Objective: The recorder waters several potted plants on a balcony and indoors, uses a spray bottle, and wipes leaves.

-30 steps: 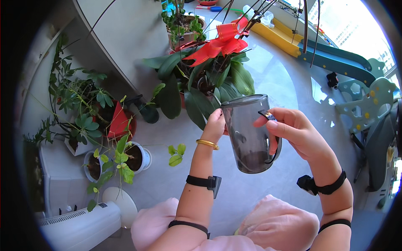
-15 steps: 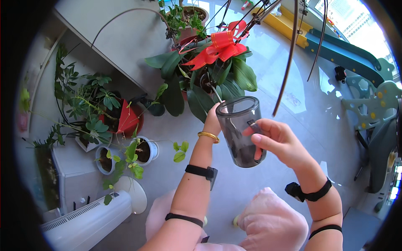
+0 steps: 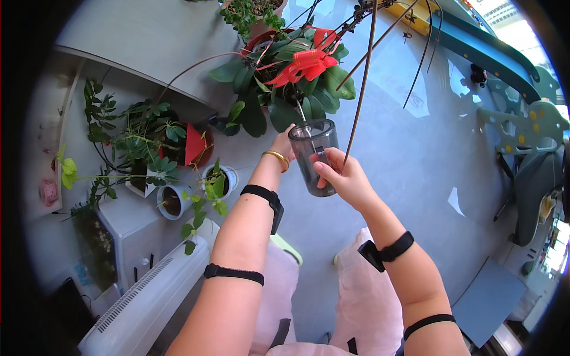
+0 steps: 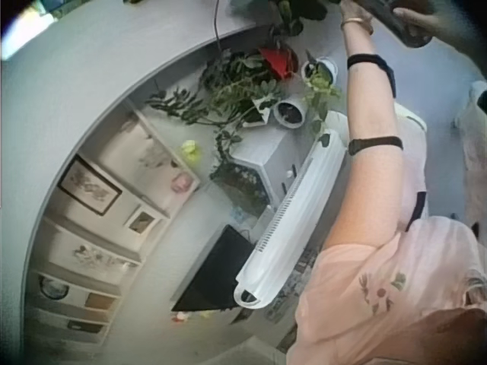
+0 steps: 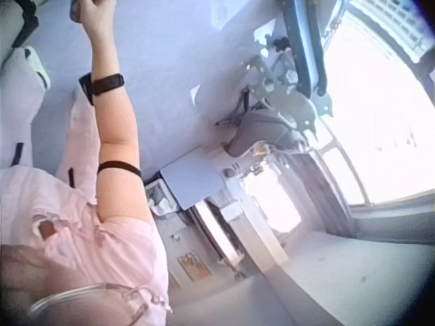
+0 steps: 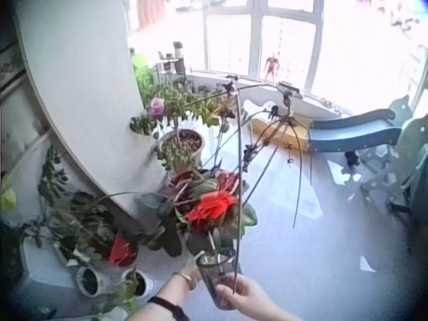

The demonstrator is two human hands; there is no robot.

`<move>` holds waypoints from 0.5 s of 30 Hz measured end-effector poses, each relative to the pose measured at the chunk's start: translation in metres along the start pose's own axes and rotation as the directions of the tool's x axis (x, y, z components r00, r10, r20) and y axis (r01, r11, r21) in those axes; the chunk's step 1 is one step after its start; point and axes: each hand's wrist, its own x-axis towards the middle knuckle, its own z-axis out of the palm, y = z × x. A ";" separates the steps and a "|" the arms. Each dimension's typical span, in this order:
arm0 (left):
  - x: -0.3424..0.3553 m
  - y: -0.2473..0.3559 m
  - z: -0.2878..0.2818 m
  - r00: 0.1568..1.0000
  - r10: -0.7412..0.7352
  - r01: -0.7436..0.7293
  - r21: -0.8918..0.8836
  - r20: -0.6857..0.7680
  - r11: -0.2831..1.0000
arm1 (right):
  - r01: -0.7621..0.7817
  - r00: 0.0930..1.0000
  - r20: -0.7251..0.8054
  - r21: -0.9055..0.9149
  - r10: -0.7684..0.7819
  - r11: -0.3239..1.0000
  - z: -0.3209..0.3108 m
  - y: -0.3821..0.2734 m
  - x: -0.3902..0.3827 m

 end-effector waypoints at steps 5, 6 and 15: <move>-0.049 0.014 0.011 0.979 -0.010 0.023 0.063 -0.202 0.998 | -0.018 0.995 -0.099 0.049 0.022 0.999 0.017 0.000 0.002; -0.062 0.020 0.015 0.971 0.059 -0.030 0.124 -0.231 0.992 | -0.015 0.993 -0.115 0.051 0.020 0.999 0.020 -0.002 0.002; -0.170 0.024 0.015 0.975 0.112 -0.043 0.330 -0.194 0.943 | -0.106 0.975 -0.187 0.095 0.123 0.990 0.044 -0.008 0.009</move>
